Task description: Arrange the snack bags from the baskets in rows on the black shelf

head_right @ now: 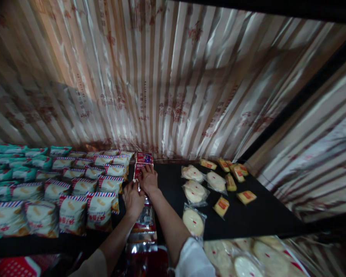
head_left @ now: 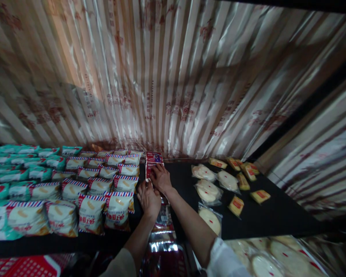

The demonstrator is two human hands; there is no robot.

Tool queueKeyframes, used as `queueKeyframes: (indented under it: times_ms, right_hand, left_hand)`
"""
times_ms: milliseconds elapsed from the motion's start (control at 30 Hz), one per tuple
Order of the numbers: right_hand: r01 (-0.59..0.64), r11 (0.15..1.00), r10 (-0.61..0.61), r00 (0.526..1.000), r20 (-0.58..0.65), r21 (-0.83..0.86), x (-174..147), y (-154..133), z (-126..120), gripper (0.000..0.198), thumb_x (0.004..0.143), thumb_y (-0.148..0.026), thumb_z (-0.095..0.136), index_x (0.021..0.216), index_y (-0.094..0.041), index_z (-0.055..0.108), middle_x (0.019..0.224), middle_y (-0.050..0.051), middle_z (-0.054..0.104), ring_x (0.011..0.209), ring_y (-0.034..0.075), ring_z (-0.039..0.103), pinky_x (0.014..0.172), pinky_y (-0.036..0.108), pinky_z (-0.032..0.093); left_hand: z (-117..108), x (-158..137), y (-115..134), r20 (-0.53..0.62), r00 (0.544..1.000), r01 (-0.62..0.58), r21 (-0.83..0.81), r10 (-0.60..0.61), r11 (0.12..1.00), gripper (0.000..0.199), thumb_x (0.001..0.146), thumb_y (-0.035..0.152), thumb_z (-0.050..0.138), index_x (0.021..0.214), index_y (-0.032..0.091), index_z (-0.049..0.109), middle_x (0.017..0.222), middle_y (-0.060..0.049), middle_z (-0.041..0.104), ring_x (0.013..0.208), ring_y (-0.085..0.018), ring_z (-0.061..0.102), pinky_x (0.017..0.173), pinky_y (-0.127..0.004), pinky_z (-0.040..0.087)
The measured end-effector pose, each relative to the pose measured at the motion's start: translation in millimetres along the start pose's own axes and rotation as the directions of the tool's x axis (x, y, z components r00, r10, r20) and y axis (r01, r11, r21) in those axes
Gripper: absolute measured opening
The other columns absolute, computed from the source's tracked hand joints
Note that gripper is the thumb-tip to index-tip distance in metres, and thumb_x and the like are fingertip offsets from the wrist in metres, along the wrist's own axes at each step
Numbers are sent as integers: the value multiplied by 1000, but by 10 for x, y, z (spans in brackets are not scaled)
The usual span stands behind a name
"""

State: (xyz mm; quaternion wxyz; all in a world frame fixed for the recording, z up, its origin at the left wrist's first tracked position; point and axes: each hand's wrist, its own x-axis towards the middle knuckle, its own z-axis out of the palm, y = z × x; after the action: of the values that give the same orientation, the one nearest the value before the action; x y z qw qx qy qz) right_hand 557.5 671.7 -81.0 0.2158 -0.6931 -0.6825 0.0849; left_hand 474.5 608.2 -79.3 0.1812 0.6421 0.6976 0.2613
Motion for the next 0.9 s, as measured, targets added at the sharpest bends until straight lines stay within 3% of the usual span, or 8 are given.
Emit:
queueKeyframes:
  times_ms: [233, 400, 500, 600, 733, 800, 900]
  right_hand:
    - [32, 999, -31, 999, -29, 35, -6, 48, 60, 36, 84, -30, 52, 118, -20, 58, 140, 11, 43, 134, 29, 28, 102, 47, 29]
    - [115, 988, -99, 983, -152, 101, -34, 55, 67, 25, 84, -27, 52, 105, -21, 66, 138, 10, 46, 135, 28, 29, 104, 47, 30]
    - [163, 960, -102, 960, -260, 227, -155, 8, 19, 26, 85, -25, 48, 102, -18, 67, 134, 11, 50, 130, 25, 38, 104, 42, 33]
    - [163, 915, -33, 942, -335, 369, -419, -82, -60, 28, 86, -28, 46, 103, -18, 65, 125, 11, 56, 117, 22, 50, 100, 40, 40]
    - [157, 851, 45, 929, -368, 501, -1010, -265, -177, 30, 88, -33, 45, 106, -17, 61, 106, 10, 65, 100, 20, 60, 90, 38, 46]
    - [130, 814, 86, 937, -340, 566, -1394, -386, -196, 28, 88, -35, 46, 105, -18, 61, 103, 8, 66, 95, 19, 61, 87, 35, 48]
    - [37, 744, 125, 973, -193, 667, -1990, -569, -82, 28, 88, -36, 46, 105, -19, 60, 95, 7, 69, 85, 18, 64, 78, 30, 50]
  left_hand:
    - [-14, -15, -29, -33, 999, -37, 29, 38, 999, 45, 79, 14, 47, 123, 13, 53, 125, -13, 55, 119, -28, 44, 99, -41, 34]
    - [-19, -51, -25, -126, 988, -85, 5, 85, 996, 44, 77, 12, 48, 120, 13, 55, 123, -15, 55, 122, -30, 42, 99, -45, 36]
    - [-58, -167, -45, -179, 974, -156, -71, 141, 985, 38, 78, 12, 47, 115, 13, 58, 125, -15, 53, 123, -30, 41, 100, -47, 37]
    - [-134, -445, -154, -246, 941, -283, -207, 230, 936, 32, 80, 9, 43, 106, 14, 61, 122, -12, 56, 121, -25, 43, 101, -43, 39]
    - [-229, -1099, -455, -279, 912, -390, -364, 301, 846, 36, 77, 4, 39, 101, 18, 61, 110, -8, 61, 112, -20, 50, 98, -40, 43]
    - [-239, -1472, -663, -231, 936, -343, -410, 267, 845, 37, 75, 2, 37, 96, 19, 62, 105, -7, 62, 107, -19, 52, 95, -39, 44]
    - [-202, -1896, -1032, -148, 973, -224, -450, 176, 864, 35, 73, 4, 37, 89, 19, 64, 101, -7, 64, 102, -20, 56, 92, -40, 46]
